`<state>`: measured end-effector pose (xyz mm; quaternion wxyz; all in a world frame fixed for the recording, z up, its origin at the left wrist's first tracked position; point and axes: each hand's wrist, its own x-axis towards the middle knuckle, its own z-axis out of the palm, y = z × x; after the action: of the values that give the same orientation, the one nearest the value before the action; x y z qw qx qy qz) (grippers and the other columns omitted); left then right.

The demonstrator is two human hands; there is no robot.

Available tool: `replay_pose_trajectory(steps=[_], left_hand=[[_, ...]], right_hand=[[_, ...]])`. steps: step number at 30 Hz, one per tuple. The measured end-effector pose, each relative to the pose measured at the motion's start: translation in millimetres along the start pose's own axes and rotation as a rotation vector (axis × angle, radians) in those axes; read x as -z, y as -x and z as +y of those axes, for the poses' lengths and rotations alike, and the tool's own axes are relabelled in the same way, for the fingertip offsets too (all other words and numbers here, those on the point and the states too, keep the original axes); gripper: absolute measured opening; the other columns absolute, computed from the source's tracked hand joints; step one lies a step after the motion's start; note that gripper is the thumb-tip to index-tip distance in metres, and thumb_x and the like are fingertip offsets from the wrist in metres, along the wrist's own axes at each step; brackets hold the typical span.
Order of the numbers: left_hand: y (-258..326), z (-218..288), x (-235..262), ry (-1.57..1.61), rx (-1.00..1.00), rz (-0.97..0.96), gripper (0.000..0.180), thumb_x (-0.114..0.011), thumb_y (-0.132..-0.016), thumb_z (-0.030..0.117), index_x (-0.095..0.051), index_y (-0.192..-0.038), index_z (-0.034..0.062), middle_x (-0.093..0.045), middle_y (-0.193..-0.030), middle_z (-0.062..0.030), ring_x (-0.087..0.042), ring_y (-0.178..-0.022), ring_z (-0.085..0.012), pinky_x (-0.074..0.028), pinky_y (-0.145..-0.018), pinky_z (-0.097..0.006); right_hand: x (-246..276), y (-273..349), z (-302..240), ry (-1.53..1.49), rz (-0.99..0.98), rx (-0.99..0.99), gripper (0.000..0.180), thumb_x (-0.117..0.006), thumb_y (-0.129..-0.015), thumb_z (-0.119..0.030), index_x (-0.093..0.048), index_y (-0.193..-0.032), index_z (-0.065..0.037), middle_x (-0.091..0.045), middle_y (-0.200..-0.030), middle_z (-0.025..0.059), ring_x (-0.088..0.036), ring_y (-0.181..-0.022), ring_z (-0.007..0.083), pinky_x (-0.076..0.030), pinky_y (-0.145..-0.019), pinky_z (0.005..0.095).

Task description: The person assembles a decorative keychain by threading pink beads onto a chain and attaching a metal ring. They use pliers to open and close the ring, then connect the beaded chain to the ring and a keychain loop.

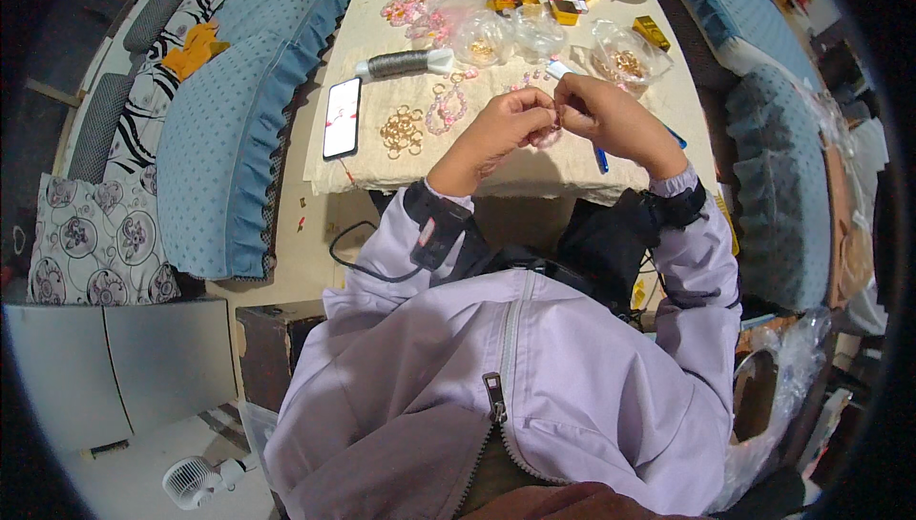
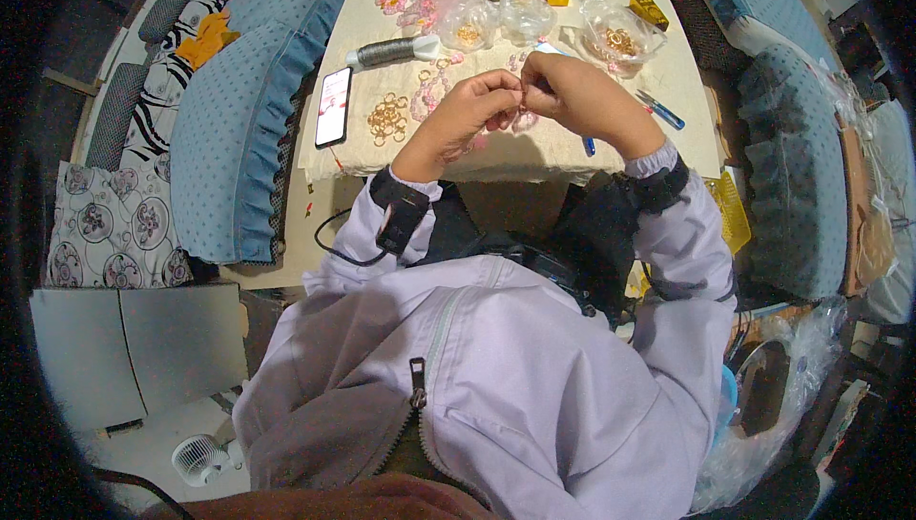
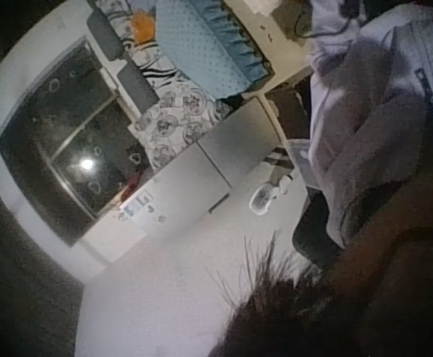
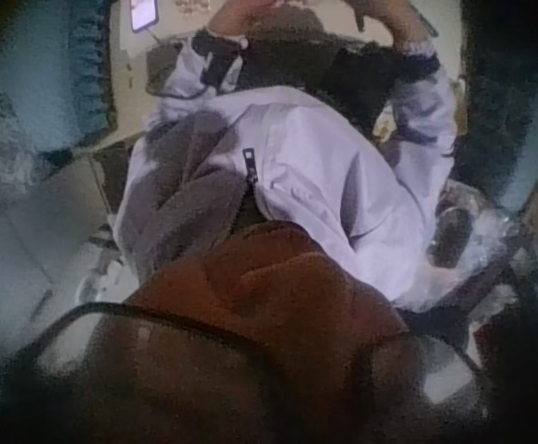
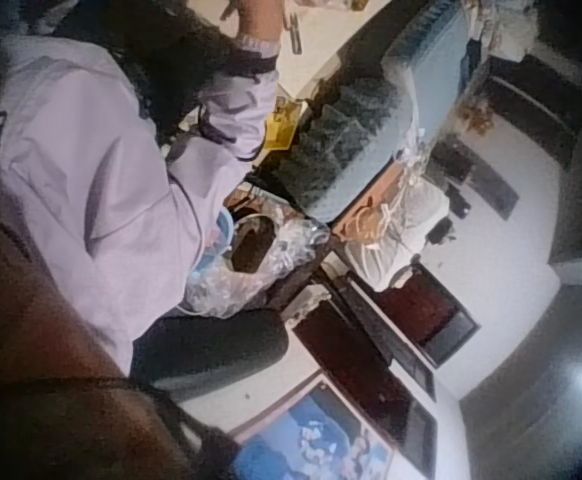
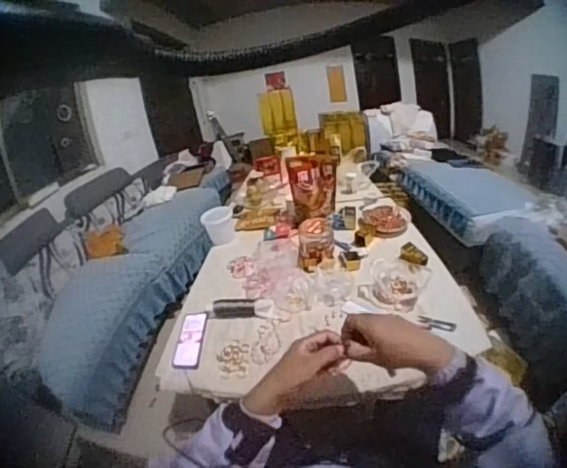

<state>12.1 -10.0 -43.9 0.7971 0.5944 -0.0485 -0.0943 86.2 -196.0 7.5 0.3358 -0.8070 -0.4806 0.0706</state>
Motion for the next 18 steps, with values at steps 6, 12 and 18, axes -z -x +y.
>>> replay_pose_trajectory(steps=[6,12,18], left_hand=[[-0.6,-4.5,10.4,0.180,0.228,-0.116,0.015,-0.062,-0.093,0.020,-0.059,-0.101,0.0080,-0.058,-0.082,0.0005,-0.049,-0.063,-0.0066,-0.037,-0.052,-0.019],[-5.4,-11.0,8.8,0.406,0.162,-0.158,0.014,-0.064,-0.091,0.018,-0.062,-0.096,0.0056,-0.064,-0.088,-0.0083,-0.053,-0.064,-0.0072,-0.042,-0.055,-0.018],[-9.1,-13.0,15.4,0.478,0.191,-0.126,0.013,-0.064,-0.091,0.015,-0.062,-0.097,0.0039,-0.064,-0.090,-0.0088,-0.050,-0.062,-0.0081,-0.045,-0.059,-0.018]], right_hand=[[3.6,0.6,-1.4,0.006,-0.070,0.034,0.019,-0.066,-0.086,-0.014,-0.054,-0.096,-0.004,-0.060,-0.080,0.0127,-0.058,-0.070,0.0246,-0.048,-0.065,0.0345],[4.0,3.0,-3.8,0.115,-0.028,0.056,0.017,-0.064,-0.088,-0.014,-0.052,-0.096,-0.004,-0.059,-0.081,0.0131,-0.059,-0.073,0.0262,-0.048,-0.064,0.0347],[-8.7,0.9,9.6,-0.287,0.027,0.001,0.010,-0.057,-0.095,-0.011,-0.052,-0.098,-0.002,-0.056,-0.084,0.0067,-0.057,-0.076,0.0134,-0.047,-0.067,0.0277]])
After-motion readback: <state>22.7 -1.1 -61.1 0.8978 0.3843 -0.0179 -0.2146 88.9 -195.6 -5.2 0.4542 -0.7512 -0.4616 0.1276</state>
